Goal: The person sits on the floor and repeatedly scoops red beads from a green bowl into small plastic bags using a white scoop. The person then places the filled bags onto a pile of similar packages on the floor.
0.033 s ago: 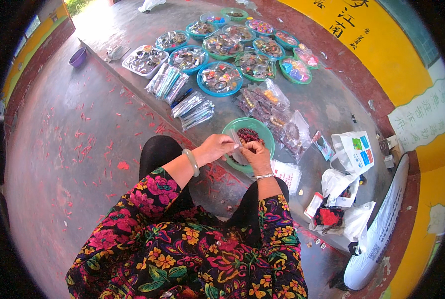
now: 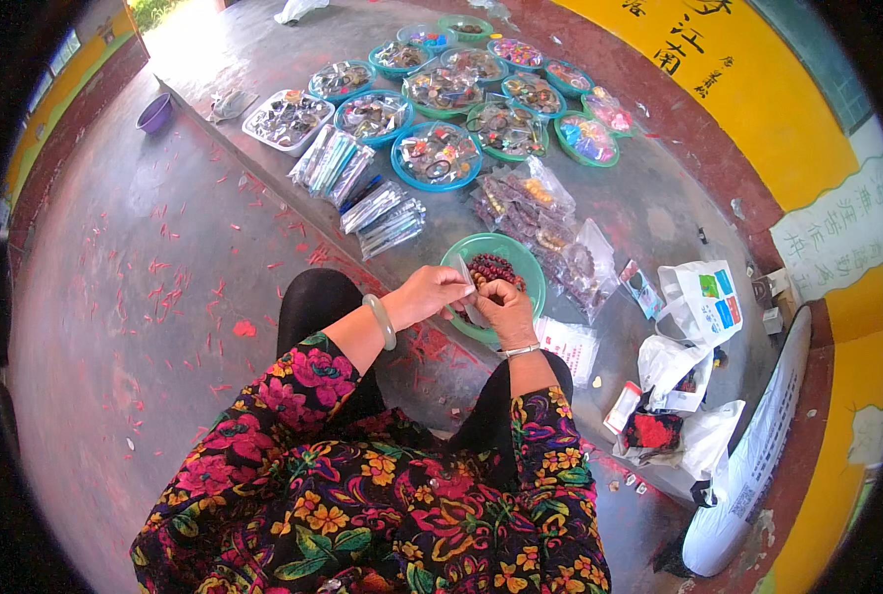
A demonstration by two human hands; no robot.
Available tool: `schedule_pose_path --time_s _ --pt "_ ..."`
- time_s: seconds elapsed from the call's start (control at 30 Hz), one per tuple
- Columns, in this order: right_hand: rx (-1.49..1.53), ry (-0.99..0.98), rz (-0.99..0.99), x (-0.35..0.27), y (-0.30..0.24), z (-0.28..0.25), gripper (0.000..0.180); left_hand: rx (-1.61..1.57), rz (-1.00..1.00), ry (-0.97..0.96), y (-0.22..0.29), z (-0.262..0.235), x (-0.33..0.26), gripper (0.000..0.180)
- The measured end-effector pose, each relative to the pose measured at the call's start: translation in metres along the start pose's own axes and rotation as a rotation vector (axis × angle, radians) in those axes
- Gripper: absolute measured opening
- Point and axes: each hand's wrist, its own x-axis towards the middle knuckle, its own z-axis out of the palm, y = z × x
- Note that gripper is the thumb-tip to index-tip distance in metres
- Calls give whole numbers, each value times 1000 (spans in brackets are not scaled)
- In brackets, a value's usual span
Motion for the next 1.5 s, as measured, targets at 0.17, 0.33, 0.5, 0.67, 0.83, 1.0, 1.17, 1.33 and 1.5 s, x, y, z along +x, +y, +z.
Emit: schedule_pose_path --time_s 0.17,0.33,0.5,0.67,0.83,1.0,1.17,1.33,1.5 --pt "137 -89 21 -2 -5 4 11 -150 -28 -32 -5 -3 2 20" --pt "346 -70 101 -4 -11 5 8 -198 -38 -55 -7 -7 2 17" --pt "391 -24 112 -1 -6 0 7 -195 -44 -71 -2 -6 -1 15" --pt "-60 127 -94 -2 -7 5 13 -164 -129 -41 -14 -7 4 15" --pt "-582 121 -349 -15 -26 17 10 145 -249 -8 3 -11 -3 24" --pt "-669 -42 -455 -18 -23 20 11 551 163 493 -8 -4 -6 22" --pt "-692 -74 -443 -18 -18 16 11 832 503 494 -13 -4 -6 21" --pt "-733 -45 -409 -19 -25 11 12 1018 339 163 -16 -8 -5 17" --pt "-844 -42 -349 -20 -23 10 16 905 276 146 -21 -6 -1 12"
